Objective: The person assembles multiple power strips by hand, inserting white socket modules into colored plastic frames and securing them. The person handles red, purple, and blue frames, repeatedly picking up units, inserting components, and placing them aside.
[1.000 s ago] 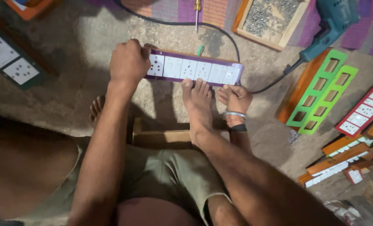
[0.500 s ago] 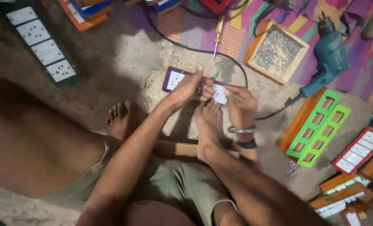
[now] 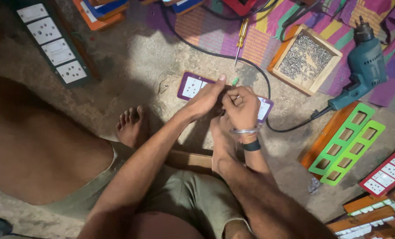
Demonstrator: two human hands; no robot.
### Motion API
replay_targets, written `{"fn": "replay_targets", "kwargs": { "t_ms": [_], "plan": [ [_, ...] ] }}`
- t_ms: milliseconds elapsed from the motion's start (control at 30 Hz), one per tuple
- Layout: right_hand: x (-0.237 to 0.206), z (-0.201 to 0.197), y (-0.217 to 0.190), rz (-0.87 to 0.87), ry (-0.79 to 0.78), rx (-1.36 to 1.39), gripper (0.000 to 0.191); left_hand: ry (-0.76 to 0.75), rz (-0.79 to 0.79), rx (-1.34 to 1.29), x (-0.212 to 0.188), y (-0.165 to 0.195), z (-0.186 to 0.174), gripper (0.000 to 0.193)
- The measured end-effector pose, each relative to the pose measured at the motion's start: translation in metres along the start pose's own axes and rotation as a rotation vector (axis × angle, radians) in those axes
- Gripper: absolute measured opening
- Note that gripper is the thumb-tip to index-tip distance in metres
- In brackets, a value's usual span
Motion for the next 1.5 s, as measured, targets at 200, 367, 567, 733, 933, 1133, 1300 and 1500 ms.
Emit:
{"fn": "replay_targets", "kwargs": {
  "t_ms": [200, 367, 567, 733, 933, 1133, 1300, 1500],
  "plan": [
    [0.004, -0.010, 0.035, 0.304, -0.022, 0.521, 0.015, 0.304, 0.279, 0.323, 0.002, 0.024, -0.060, 0.044],
    [0.022, 0.004, 0.031, 0.411, -0.156, 0.588, 0.015, 0.345, 0.104, 0.163, -0.001, 0.020, -0.126, 0.038],
    [0.046, 0.046, 0.035, 0.315, -0.341, 0.342, 0.017, 0.666, 0.143, 0.586, -0.015, 0.011, -0.122, 0.026],
    [0.065, 0.067, 0.029, -0.223, -0.347, 0.009, 0.013, 0.594, 0.090, 0.479, -0.016, 0.003, -0.120, 0.029],
    [0.068, 0.076, 0.053, 0.069, -0.365, 0.173, 0.011, 0.412, 0.330, 0.462, -0.020, 0.008, -0.116, 0.022],
    [0.067, 0.079, 0.057, 0.213, -0.389, 0.229, 0.012, 0.184, 0.420, 0.775, -0.046, 0.023, -0.117, 0.052],
    [0.067, 0.078, 0.052, 0.242, -0.360, 0.294, 0.011, 0.302, 0.370, 1.195, -0.057, 0.024, -0.111, 0.057],
    [0.063, 0.076, 0.042, 0.275, -0.365, 0.180, 0.010, 0.315, 0.366, 1.216, -0.056, 0.021, -0.108, 0.053]
  ]
}}
Point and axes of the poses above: each hand's wrist, its own x-axis towards the middle knuckle, its own z-axis out of the palm, y = z × x, the point moved 4 cm from there along x, towards the middle knuckle, and after that the axes turned 8 degrees about -z, right-handed, at the moved point
